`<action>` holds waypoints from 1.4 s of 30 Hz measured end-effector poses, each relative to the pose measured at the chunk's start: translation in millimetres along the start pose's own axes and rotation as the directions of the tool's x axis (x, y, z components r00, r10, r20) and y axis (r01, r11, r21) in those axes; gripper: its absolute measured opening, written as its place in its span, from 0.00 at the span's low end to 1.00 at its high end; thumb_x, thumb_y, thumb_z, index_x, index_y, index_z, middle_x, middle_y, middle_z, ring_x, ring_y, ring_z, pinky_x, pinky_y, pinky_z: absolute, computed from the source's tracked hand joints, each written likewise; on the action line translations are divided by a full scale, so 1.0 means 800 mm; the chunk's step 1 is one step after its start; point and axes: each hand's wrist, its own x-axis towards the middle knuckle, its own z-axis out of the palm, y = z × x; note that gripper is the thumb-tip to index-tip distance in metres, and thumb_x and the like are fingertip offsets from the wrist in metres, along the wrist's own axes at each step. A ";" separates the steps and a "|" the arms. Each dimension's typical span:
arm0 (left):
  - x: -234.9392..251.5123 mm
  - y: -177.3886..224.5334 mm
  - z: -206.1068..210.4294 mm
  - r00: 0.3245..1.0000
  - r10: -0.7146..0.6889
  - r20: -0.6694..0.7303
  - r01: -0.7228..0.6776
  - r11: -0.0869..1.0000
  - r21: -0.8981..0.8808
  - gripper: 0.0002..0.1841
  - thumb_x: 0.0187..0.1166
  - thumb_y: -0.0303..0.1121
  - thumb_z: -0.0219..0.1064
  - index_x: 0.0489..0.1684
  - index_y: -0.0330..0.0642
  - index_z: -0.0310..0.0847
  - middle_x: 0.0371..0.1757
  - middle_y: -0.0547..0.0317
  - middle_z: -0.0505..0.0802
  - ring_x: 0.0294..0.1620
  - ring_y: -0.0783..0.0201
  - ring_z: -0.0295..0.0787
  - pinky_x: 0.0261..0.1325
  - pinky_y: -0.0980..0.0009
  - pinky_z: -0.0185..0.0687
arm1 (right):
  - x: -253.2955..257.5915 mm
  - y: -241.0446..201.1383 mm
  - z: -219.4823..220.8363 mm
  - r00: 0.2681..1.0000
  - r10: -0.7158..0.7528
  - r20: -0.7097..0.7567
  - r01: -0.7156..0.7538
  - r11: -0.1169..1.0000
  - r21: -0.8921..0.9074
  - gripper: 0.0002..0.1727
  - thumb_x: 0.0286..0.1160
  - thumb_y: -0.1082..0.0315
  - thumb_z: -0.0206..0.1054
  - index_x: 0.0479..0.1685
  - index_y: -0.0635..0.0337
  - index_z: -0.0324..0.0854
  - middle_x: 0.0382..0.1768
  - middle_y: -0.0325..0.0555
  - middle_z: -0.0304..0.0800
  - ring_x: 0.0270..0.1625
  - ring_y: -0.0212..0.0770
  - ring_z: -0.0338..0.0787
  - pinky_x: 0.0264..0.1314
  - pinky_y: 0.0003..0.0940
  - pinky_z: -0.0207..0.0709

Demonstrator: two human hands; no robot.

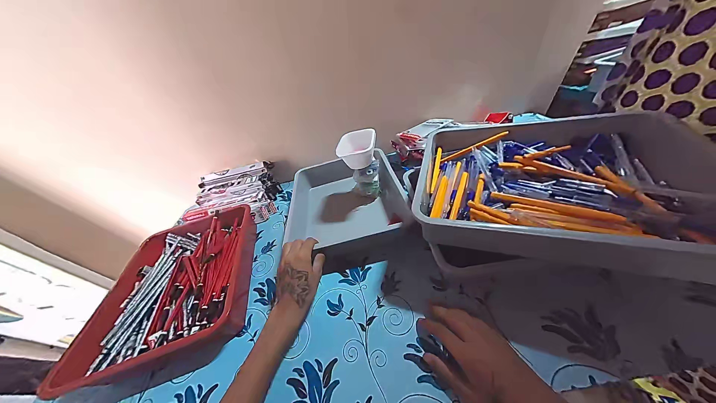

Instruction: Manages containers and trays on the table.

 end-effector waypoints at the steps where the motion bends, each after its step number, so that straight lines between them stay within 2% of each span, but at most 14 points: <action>1: 0.008 -0.002 0.003 1.000 -0.005 0.007 0.005 1.000 0.001 0.12 0.80 0.28 0.66 0.51 0.27 0.87 0.47 0.29 0.90 0.59 0.30 0.85 0.63 0.39 0.77 | 0.000 0.000 0.001 1.000 -0.003 -0.001 0.003 1.000 0.001 0.23 0.80 0.51 0.61 0.57 0.59 0.89 0.65 0.59 0.90 0.65 0.60 0.91 0.59 0.55 0.86; 5: 0.034 -0.010 0.017 1.000 -0.025 0.015 0.025 1.000 0.009 0.12 0.81 0.28 0.65 0.52 0.27 0.86 0.48 0.30 0.88 0.59 0.31 0.83 0.64 0.39 0.76 | 0.001 0.002 0.001 1.000 -0.010 0.011 0.010 1.000 0.011 0.23 0.81 0.50 0.60 0.56 0.58 0.89 0.66 0.59 0.90 0.67 0.59 0.90 0.62 0.54 0.85; 8: 0.051 -0.024 0.034 0.999 0.028 -0.035 -0.029 1.000 -0.009 0.10 0.79 0.26 0.67 0.49 0.28 0.86 0.45 0.31 0.87 0.56 0.31 0.83 0.61 0.39 0.77 | 0.001 0.003 -0.003 1.000 -0.002 0.030 0.002 1.000 0.019 0.22 0.80 0.50 0.61 0.56 0.58 0.90 0.66 0.58 0.90 0.67 0.59 0.90 0.63 0.53 0.85; 16: 0.069 -0.040 0.051 0.988 0.120 -0.096 -0.123 0.992 -0.019 0.11 0.75 0.23 0.70 0.52 0.30 0.85 0.46 0.32 0.86 0.55 0.30 0.83 0.56 0.38 0.79 | 0.008 -0.003 -0.020 0.984 0.044 0.171 -0.058 0.996 0.075 0.21 0.81 0.55 0.64 0.59 0.62 0.88 0.69 0.64 0.86 0.72 0.65 0.85 0.69 0.58 0.80; 21: 0.056 -0.027 0.049 0.988 0.099 -0.116 -0.102 0.994 -0.025 0.16 0.75 0.23 0.71 0.60 0.33 0.82 0.62 0.31 0.83 0.66 0.29 0.79 0.59 0.40 0.82 | 0.011 -0.010 -0.023 0.973 0.081 0.216 -0.093 0.995 0.046 0.22 0.82 0.56 0.64 0.62 0.65 0.87 0.70 0.68 0.85 0.71 0.68 0.85 0.69 0.61 0.79; 25: 0.056 -0.021 0.051 0.979 0.073 -0.188 -0.082 0.996 -0.041 0.28 0.72 0.17 0.69 0.76 0.35 0.75 0.78 0.27 0.73 0.76 0.28 0.73 0.67 0.42 0.80 | 0.013 -0.013 -0.023 0.968 0.099 0.230 -0.103 0.995 0.005 0.22 0.84 0.55 0.63 0.63 0.64 0.87 0.71 0.68 0.84 0.71 0.68 0.85 0.69 0.61 0.78; 28: 0.054 -0.017 0.049 0.978 0.043 -0.204 -0.057 0.996 -0.061 0.34 0.71 0.17 0.68 0.82 0.35 0.67 0.83 0.28 0.68 0.73 0.29 0.77 0.60 0.45 0.85 | 0.012 -0.013 -0.021 0.976 0.096 0.196 -0.092 0.995 -0.030 0.22 0.84 0.55 0.63 0.63 0.62 0.87 0.69 0.65 0.86 0.69 0.66 0.87 0.67 0.58 0.80; 29: 0.053 -0.016 0.047 0.981 0.033 -0.192 -0.048 0.996 -0.076 0.35 0.71 0.17 0.68 0.83 0.35 0.65 0.84 0.28 0.66 0.73 0.29 0.77 0.60 0.44 0.85 | 0.011 -0.012 -0.019 0.980 0.091 0.179 -0.086 0.996 -0.038 0.22 0.84 0.54 0.62 0.63 0.62 0.88 0.69 0.64 0.86 0.68 0.64 0.87 0.67 0.57 0.81; 32: 0.053 -0.017 0.051 0.977 0.013 -0.211 -0.041 0.991 -0.127 0.35 0.70 0.16 0.69 0.83 0.31 0.64 0.84 0.26 0.65 0.73 0.26 0.75 0.63 0.42 0.82 | 0.009 -0.008 -0.012 0.991 0.063 0.118 -0.056 0.997 -0.061 0.23 0.83 0.52 0.61 0.62 0.59 0.88 0.68 0.60 0.87 0.67 0.60 0.88 0.64 0.54 0.82; 34: 0.053 -0.017 0.057 0.969 -0.004 -0.247 -0.034 0.988 -0.152 0.37 0.68 0.15 0.70 0.84 0.30 0.62 0.86 0.23 0.60 0.73 0.25 0.75 0.63 0.42 0.82 | 0.007 -0.006 -0.007 0.996 0.046 0.075 -0.040 0.996 -0.075 0.23 0.84 0.50 0.58 0.61 0.57 0.89 0.67 0.58 0.88 0.67 0.58 0.89 0.63 0.51 0.83; 37: 0.053 -0.021 0.060 0.959 -0.040 -0.280 -0.012 0.984 -0.181 0.39 0.68 0.15 0.69 0.85 0.29 0.59 0.88 0.22 0.54 0.69 0.26 0.79 0.57 0.43 0.86 | 0.006 -0.004 -0.003 0.998 0.038 0.046 -0.034 0.996 -0.083 0.24 0.85 0.48 0.57 0.60 0.55 0.89 0.66 0.55 0.89 0.66 0.55 0.89 0.63 0.49 0.83; 39: 0.051 -0.026 0.061 0.954 -0.047 -0.297 -0.004 0.986 -0.168 0.38 0.68 0.17 0.68 0.84 0.29 0.60 0.88 0.22 0.55 0.74 0.25 0.73 0.64 0.39 0.81 | 0.004 -0.002 -0.002 0.999 0.036 0.040 -0.033 0.996 -0.077 0.24 0.85 0.48 0.56 0.61 0.54 0.89 0.66 0.55 0.89 0.66 0.54 0.89 0.63 0.49 0.84; 40: 0.050 -0.027 0.060 0.951 -0.042 -0.306 -0.007 0.987 -0.158 0.38 0.68 0.18 0.69 0.84 0.29 0.60 0.88 0.21 0.55 0.78 0.22 0.67 0.70 0.36 0.74 | 0.004 -0.002 -0.002 0.999 0.035 0.036 -0.032 0.997 -0.077 0.24 0.85 0.48 0.56 0.61 0.53 0.89 0.66 0.54 0.89 0.66 0.54 0.89 0.63 0.49 0.84; 42: 0.048 -0.027 0.057 0.952 -0.024 -0.305 -0.016 0.992 -0.128 0.40 0.67 0.22 0.71 0.85 0.29 0.60 0.88 0.21 0.56 0.83 0.20 0.59 0.77 0.30 0.62 | 0.004 -0.002 -0.001 0.999 0.030 0.033 -0.027 0.997 -0.078 0.24 0.84 0.48 0.56 0.61 0.53 0.89 0.66 0.55 0.89 0.66 0.54 0.89 0.63 0.49 0.84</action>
